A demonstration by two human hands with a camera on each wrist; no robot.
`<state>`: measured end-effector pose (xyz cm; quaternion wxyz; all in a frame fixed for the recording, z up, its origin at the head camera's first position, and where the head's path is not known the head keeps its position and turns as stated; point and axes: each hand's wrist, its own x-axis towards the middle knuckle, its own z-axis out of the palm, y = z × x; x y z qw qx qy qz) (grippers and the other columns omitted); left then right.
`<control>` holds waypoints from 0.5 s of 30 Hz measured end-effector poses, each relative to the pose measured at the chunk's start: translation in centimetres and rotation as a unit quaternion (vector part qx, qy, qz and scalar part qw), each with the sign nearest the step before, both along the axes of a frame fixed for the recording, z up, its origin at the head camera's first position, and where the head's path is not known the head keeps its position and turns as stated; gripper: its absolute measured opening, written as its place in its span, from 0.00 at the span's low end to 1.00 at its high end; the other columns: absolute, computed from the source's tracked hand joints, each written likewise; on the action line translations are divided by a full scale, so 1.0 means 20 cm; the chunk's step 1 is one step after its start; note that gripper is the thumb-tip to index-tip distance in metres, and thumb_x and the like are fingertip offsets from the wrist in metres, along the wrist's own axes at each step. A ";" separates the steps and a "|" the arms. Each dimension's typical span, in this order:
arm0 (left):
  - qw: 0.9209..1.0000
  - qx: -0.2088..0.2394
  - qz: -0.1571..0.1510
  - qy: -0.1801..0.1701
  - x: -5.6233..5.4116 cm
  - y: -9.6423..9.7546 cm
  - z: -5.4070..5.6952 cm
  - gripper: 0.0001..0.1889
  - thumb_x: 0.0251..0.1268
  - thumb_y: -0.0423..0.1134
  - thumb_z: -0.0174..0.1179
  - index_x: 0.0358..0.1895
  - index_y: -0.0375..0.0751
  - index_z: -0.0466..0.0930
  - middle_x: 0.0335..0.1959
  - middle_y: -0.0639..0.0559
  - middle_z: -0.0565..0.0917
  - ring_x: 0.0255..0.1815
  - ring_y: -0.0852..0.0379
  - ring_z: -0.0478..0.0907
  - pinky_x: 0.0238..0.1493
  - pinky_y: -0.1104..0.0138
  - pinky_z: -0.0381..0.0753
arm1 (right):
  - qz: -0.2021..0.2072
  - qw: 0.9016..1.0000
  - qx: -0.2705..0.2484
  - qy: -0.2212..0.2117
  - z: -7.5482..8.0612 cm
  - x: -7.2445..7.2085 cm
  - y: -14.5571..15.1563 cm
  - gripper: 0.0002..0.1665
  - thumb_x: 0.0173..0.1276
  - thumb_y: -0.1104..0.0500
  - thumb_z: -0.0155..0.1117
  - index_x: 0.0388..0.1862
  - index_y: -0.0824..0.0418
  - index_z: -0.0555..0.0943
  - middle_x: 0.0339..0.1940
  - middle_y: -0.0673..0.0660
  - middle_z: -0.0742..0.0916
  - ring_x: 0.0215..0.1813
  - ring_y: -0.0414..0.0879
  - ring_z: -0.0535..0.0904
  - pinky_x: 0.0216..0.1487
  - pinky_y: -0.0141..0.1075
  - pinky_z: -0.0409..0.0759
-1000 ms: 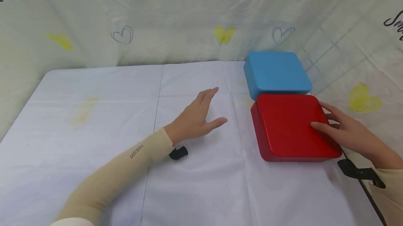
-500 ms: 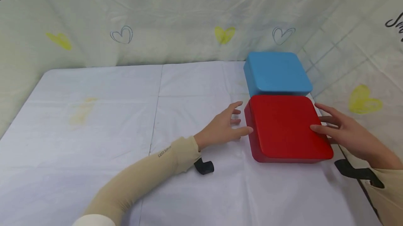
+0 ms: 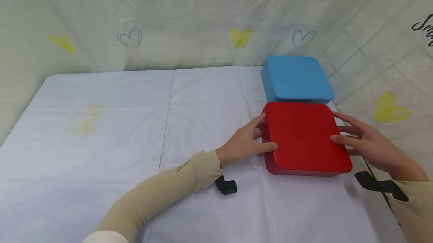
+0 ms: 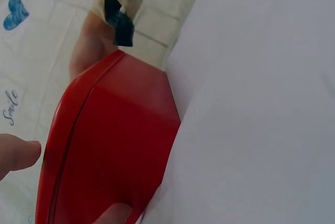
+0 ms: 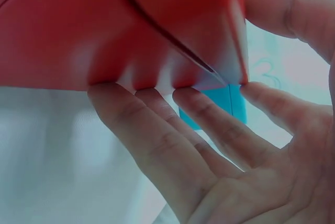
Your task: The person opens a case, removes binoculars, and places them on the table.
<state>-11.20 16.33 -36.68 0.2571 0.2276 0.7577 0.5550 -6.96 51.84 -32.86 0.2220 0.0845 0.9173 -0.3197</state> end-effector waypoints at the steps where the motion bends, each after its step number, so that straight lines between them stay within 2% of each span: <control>1: 1.000 -0.003 0.003 0.004 0.00 0.00 0.00 0.49 0.65 0.53 0.68 0.84 0.55 0.50 0.74 0.56 0.73 0.69 0.55 0.75 0.51 0.74 0.83 | 0.001 1.000 -0.002 0.001 0.00 0.00 -0.01 0.54 0.82 0.45 0.54 0.84 0.41 0.26 0.78 0.84 0.54 0.67 0.80 0.64 0.49 0.55 0.89; 2: 1.000 -0.005 0.006 0.006 0.00 0.00 0.01 0.48 0.65 0.53 0.68 0.84 0.54 0.50 0.73 0.56 0.74 0.67 0.56 0.75 0.51 0.74 0.83 | 0.003 1.000 -0.003 0.003 0.00 0.00 -0.01 0.54 0.81 0.45 0.55 0.85 0.40 0.27 0.79 0.83 0.54 0.65 0.76 0.67 0.49 0.54 0.89; 4: 1.000 -0.005 0.012 0.004 0.00 -0.01 0.02 0.48 0.65 0.52 0.68 0.84 0.54 0.51 0.72 0.55 0.75 0.66 0.57 0.76 0.50 0.74 0.83 | 0.007 1.000 -0.008 0.008 0.00 0.00 -0.02 0.54 0.81 0.45 0.56 0.85 0.40 0.29 0.79 0.82 0.56 0.61 0.62 0.75 0.47 0.48 0.90; 5: 1.000 -0.005 0.014 0.001 0.00 -0.01 0.02 0.48 0.65 0.52 0.68 0.84 0.54 0.51 0.72 0.55 0.75 0.66 0.58 0.76 0.50 0.74 0.83 | 0.008 1.000 -0.009 0.011 0.01 0.01 -0.03 0.53 0.81 0.46 0.56 0.86 0.39 0.29 0.78 0.81 0.57 0.60 0.56 0.76 0.46 0.46 0.90; 10: 0.999 0.002 0.027 -0.028 0.01 -0.03 0.04 0.47 0.64 0.51 0.69 0.83 0.57 0.53 0.69 0.55 0.77 0.63 0.58 0.77 0.48 0.73 0.83 | 0.011 1.000 -0.019 0.017 0.01 0.02 -0.06 0.52 0.81 0.46 0.56 0.86 0.38 0.32 0.79 0.78 0.58 0.58 0.39 0.76 0.44 0.35 0.88; 15: 0.997 0.024 0.042 -0.056 0.02 -0.06 0.05 0.45 0.65 0.48 0.70 0.82 0.58 0.56 0.66 0.55 0.78 0.59 0.61 0.77 0.47 0.72 0.84 | 0.011 0.999 -0.038 0.022 0.01 0.02 -0.09 0.50 0.81 0.46 0.55 0.86 0.34 0.34 0.79 0.73 0.59 0.49 0.21 0.75 0.45 0.33 0.87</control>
